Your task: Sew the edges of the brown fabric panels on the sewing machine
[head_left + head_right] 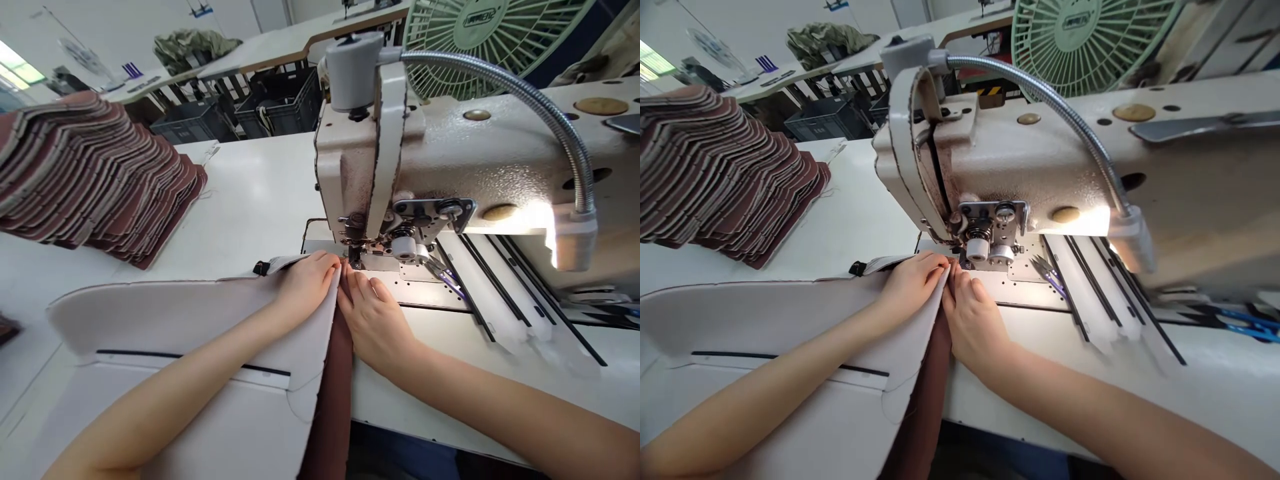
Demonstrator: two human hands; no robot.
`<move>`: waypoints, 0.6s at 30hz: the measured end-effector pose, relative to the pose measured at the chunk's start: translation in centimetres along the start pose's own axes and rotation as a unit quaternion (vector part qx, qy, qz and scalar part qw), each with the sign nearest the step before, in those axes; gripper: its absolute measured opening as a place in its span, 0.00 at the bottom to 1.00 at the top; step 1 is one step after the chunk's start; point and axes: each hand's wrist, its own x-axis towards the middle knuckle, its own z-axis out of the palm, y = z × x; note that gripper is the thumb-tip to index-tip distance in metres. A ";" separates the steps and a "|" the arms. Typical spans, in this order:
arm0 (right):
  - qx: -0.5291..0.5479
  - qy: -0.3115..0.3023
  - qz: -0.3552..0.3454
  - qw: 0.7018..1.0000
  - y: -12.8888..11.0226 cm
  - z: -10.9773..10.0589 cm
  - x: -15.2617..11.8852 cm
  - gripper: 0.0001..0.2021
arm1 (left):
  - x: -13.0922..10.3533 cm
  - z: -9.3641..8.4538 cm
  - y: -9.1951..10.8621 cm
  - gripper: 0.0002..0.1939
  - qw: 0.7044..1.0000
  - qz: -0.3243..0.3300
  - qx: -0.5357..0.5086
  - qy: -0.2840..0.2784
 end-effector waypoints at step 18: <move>0.111 0.011 -0.098 0.989 -0.1 -0.4 -2.5 0.19 | 1.7 2.5 1.1 0.10 0.991 -0.023 0.121 0.044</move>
